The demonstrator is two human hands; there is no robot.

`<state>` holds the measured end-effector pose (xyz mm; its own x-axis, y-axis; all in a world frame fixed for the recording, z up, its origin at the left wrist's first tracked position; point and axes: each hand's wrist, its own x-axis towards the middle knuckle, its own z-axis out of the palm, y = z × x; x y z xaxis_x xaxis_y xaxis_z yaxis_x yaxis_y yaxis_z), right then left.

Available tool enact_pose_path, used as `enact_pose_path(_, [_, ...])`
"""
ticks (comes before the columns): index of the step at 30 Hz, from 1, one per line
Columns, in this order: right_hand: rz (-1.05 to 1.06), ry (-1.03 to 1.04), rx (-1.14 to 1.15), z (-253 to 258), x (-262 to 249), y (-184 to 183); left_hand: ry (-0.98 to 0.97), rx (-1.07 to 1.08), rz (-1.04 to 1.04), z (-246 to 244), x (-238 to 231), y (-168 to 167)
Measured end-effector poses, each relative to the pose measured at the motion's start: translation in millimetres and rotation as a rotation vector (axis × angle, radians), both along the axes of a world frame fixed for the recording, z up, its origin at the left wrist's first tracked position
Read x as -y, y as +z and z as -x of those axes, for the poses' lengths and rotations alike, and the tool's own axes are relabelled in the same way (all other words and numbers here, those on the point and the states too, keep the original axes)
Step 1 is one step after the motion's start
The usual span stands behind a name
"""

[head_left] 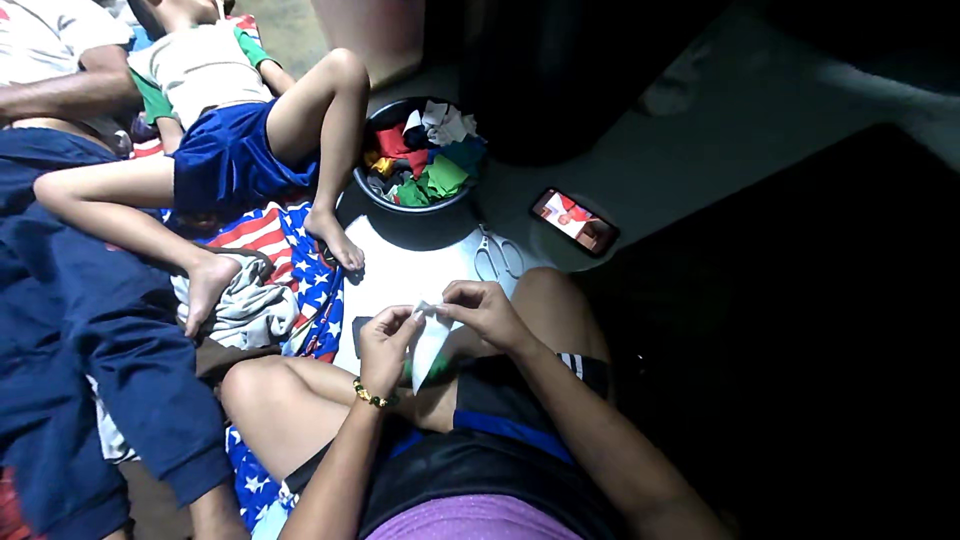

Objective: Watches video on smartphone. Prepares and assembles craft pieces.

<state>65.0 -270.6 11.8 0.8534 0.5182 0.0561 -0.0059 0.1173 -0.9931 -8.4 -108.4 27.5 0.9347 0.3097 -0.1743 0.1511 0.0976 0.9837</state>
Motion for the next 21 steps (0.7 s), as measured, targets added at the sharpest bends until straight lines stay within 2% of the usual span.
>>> enact_pose_path(3, [0.079,-0.002,0.097,-12,12,-5,0.018,-0.013,0.055,-3,-2,5])
enact_pose_path(6, [0.364,-0.333,0.250,-64,47,-24,0.121,0.005,0.079,-4,-18,2])
enact_pose_path(8, [0.623,-0.582,0.206,-106,83,-39,0.189,0.018,0.041,-1,-36,-5])
enact_pose_path(10, [0.894,-0.715,0.201,-139,125,-61,0.224,0.004,-0.042,5,-57,-13])
enact_pose_path(12, [1.071,-0.716,0.242,-158,164,-86,0.265,-0.023,-0.041,12,-74,-22])
enact_pose_path(14, [1.188,-0.631,0.159,-164,186,-94,0.325,-0.032,0.034,16,-82,-31])
enact_pose_path(17, [1.197,-0.559,0.011,-164,201,-97,0.357,-0.046,0.096,16,-82,-42])
enact_pose_path(21, [1.208,-0.539,0.058,-162,206,-99,0.322,-0.084,0.077,5,-69,-44])
